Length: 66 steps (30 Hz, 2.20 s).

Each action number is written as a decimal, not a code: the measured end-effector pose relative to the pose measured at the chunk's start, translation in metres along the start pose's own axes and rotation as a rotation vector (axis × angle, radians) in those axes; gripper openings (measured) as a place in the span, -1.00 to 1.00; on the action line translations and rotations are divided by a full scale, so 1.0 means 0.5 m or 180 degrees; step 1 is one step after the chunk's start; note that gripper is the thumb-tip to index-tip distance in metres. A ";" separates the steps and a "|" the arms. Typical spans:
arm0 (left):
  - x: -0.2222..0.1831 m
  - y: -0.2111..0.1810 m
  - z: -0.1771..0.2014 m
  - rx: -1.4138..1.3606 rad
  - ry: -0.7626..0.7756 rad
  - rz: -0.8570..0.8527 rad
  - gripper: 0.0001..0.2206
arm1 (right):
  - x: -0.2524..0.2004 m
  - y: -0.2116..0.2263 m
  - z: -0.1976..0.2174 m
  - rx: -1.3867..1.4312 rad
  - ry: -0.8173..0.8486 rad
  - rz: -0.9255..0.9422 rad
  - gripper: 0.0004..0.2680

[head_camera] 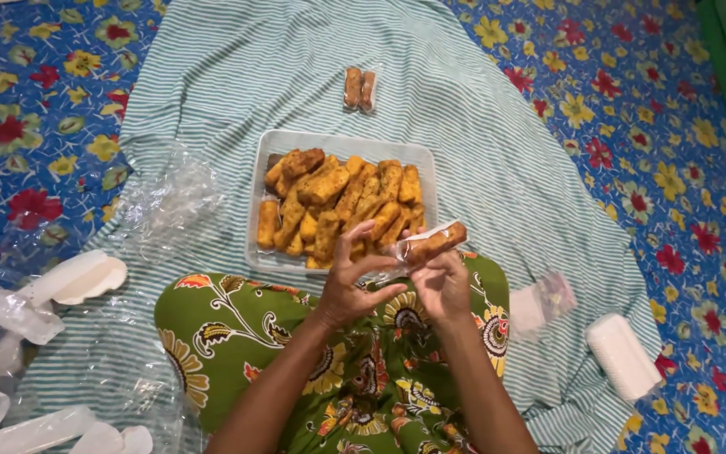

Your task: Wrapping individual pieces of fried food in small paper slips

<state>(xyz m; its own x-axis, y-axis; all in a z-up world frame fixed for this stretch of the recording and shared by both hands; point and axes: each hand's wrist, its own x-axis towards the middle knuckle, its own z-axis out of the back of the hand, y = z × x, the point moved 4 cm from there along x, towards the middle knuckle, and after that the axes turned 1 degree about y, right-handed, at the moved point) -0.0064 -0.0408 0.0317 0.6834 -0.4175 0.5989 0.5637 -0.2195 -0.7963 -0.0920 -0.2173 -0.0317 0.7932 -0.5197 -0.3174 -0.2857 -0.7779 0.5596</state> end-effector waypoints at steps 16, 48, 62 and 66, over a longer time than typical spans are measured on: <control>-0.011 0.032 -0.017 -0.0131 -0.0076 0.0144 -0.91 | -0.031 -0.018 -0.045 -0.0724 0.0136 0.0332 -0.39; 0.007 0.003 -0.029 0.1298 -0.0156 -0.1194 -0.89 | 0.005 -0.048 0.011 -0.0661 -0.0096 0.0075 -0.43; 0.011 -0.030 -0.031 0.1460 -0.0046 -0.1515 -0.94 | -0.035 -0.022 -0.057 -0.0713 -0.0315 0.0317 -0.41; -0.009 0.010 -0.026 0.0793 0.0035 -0.0910 -0.89 | -0.033 -0.012 -0.039 -0.0938 -0.0190 0.0224 -0.46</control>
<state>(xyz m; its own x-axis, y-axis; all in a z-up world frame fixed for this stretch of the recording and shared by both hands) -0.0126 -0.0514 0.0242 0.4778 -0.3801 0.7920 0.8275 -0.1079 -0.5511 -0.0930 -0.1970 -0.0147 0.7414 -0.5953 -0.3096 -0.1637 -0.6080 0.7769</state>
